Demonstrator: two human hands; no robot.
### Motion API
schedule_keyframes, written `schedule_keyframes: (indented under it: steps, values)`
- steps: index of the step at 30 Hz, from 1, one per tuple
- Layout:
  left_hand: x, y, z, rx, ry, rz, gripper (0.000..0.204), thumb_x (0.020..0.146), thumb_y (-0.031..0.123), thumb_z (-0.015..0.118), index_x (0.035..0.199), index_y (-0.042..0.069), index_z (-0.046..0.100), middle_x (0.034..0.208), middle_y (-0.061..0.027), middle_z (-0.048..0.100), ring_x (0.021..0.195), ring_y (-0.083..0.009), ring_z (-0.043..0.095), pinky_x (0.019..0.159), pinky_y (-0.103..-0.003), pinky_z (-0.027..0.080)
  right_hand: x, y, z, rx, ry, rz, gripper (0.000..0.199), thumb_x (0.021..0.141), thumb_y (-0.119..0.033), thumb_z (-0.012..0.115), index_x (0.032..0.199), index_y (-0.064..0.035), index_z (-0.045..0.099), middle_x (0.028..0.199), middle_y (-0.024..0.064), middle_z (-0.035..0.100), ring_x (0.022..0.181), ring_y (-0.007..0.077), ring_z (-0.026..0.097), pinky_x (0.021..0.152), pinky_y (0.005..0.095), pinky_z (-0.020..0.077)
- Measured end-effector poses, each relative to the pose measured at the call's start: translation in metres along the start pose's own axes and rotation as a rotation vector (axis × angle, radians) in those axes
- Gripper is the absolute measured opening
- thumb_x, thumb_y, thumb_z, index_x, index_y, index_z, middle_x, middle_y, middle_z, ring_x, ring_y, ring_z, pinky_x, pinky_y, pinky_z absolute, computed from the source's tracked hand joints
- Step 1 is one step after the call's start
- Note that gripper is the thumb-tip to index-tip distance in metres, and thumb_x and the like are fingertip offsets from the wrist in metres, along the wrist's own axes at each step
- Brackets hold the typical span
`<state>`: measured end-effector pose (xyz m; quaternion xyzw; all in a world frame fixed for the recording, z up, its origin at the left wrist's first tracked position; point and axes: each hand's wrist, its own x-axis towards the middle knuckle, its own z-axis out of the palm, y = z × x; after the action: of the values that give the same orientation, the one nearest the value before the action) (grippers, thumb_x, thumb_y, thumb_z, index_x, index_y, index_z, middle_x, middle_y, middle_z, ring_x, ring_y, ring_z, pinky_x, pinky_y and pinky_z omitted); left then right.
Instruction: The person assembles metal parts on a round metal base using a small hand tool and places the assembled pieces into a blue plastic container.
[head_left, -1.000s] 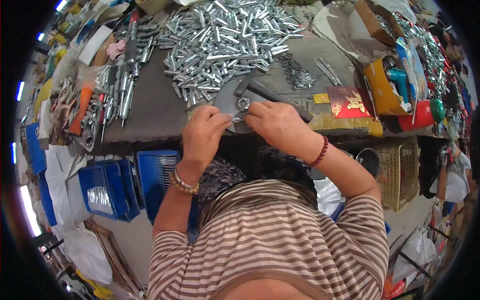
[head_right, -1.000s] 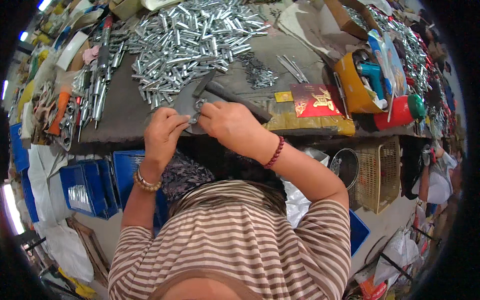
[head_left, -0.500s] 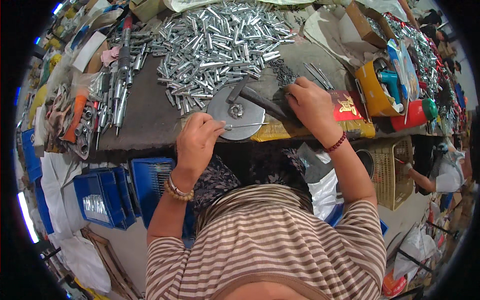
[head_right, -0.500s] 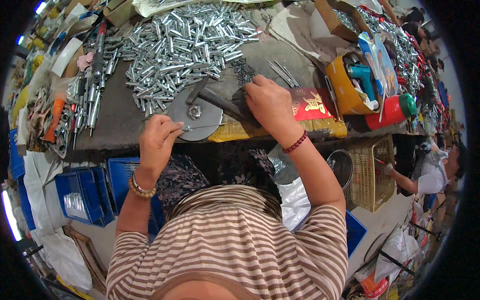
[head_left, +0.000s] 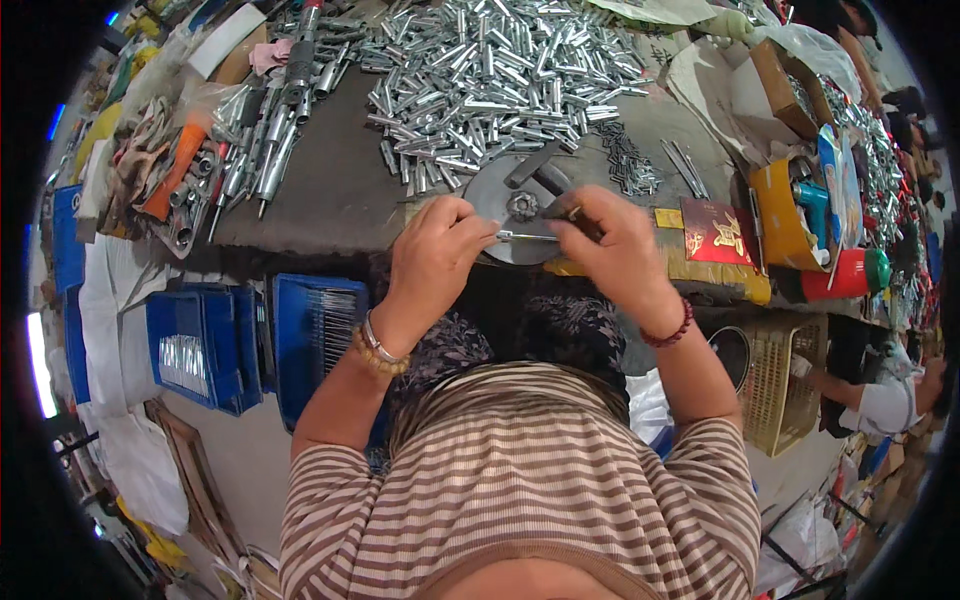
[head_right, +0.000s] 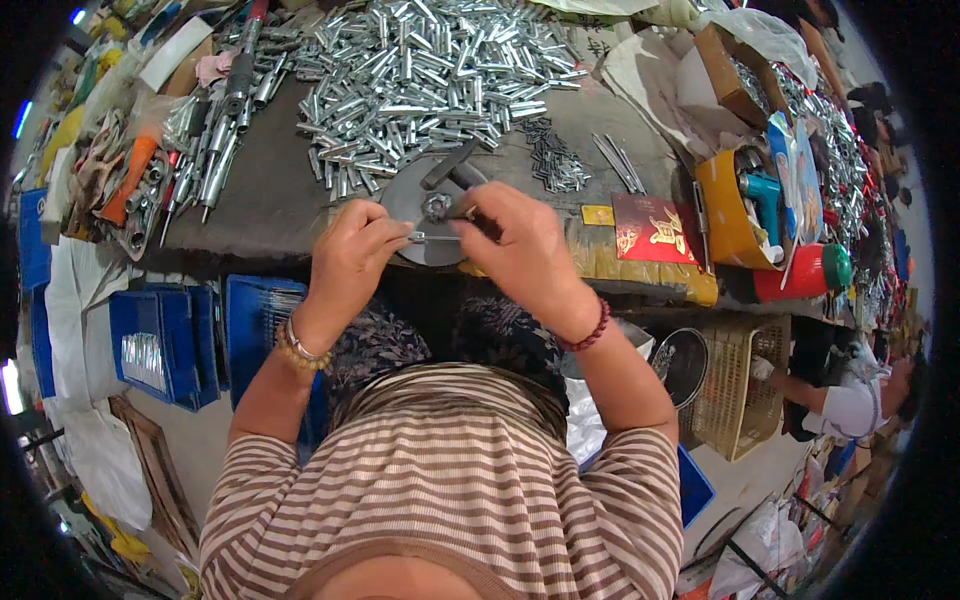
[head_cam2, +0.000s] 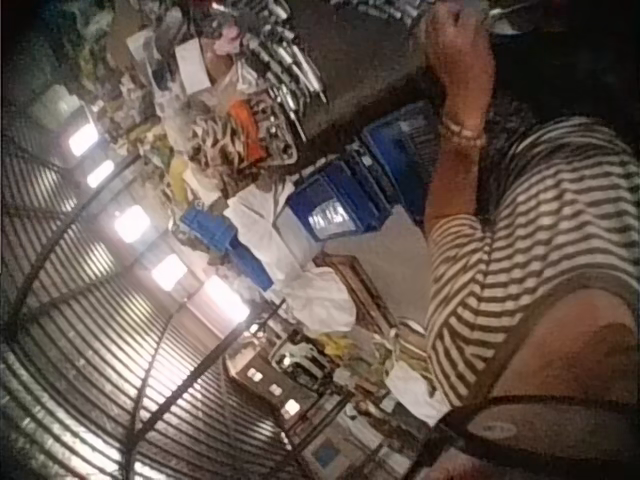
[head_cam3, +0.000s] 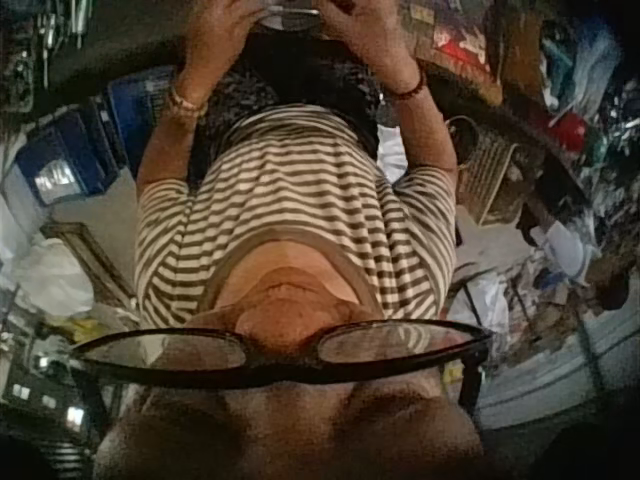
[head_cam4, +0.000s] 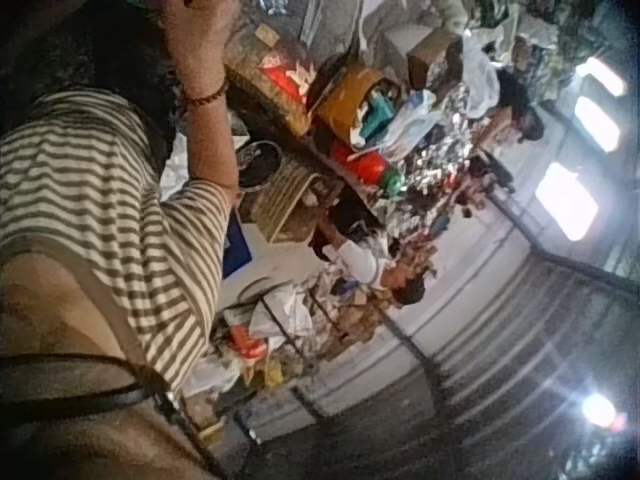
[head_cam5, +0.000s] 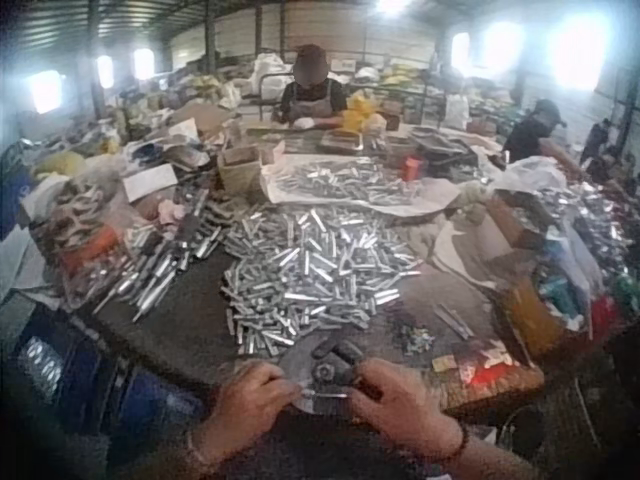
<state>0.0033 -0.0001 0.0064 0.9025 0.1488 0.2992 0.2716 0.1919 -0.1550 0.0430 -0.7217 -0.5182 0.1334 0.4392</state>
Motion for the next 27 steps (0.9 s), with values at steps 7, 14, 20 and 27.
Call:
schedule_keyframes:
  steps: [7, 14, 20, 27]
  values:
    - [-0.001, -0.002, 0.002, 0.032, 0.024, 0.019, 0.016, 0.084, 0.01, 0.082, 0.099, 0.011, 0.076, 0.093, -0.0057, 0.063, 0.088, -0.0282, 0.065, 0.075, -0.041, 0.053, 0.002, 0.007, 0.038, -0.129, 0.066, -0.308, 0.021, 0.08, -0.003, 0.08, 0.098, -0.0029, 0.068, 0.108, 0.011, 0.068, 0.101, 0.0337, 0.065, 0.087, 0.0442, 0.048]
    - [-0.002, -0.001, 0.001, 0.035, 0.03, 0.033, 0.016, 0.084, 0.009, 0.082, 0.099, 0.009, 0.076, 0.095, -0.0064, 0.063, 0.088, -0.0283, 0.065, 0.075, -0.041, 0.054, 0.002, 0.01, 0.043, -0.124, 0.039, -0.278, 0.023, 0.081, -0.003, 0.08, 0.098, -0.0027, 0.066, 0.11, 0.0107, 0.067, 0.101, 0.0346, 0.063, 0.089, 0.0451, 0.0463]
    - [-0.002, -0.002, 0.003, 0.02, 0.027, 0.026, 0.017, 0.084, 0.008, 0.082, 0.1, 0.009, 0.075, 0.095, -0.0069, 0.064, 0.09, -0.0289, 0.066, 0.076, -0.041, 0.054, 0.0, 0.006, 0.042, -0.245, 0.072, -0.338, 0.02, 0.081, -0.006, 0.078, 0.097, -0.0042, 0.065, 0.109, 0.0096, 0.066, 0.101, 0.0321, 0.064, 0.09, 0.0447, 0.047]
    - [-0.002, -0.005, 0.003, 0.038, 0.007, 0.028, 0.016, 0.085, 0.007, 0.081, 0.101, 0.008, 0.075, 0.096, -0.0079, 0.063, 0.089, -0.0294, 0.065, 0.076, -0.041, 0.054, 0.002, -0.007, 0.038, -0.543, 0.01, -0.444, 0.013, 0.087, -0.013, 0.072, 0.099, -0.0094, 0.067, 0.109, 0.0084, 0.064, 0.103, 0.028, 0.064, 0.093, 0.0428, 0.0487]
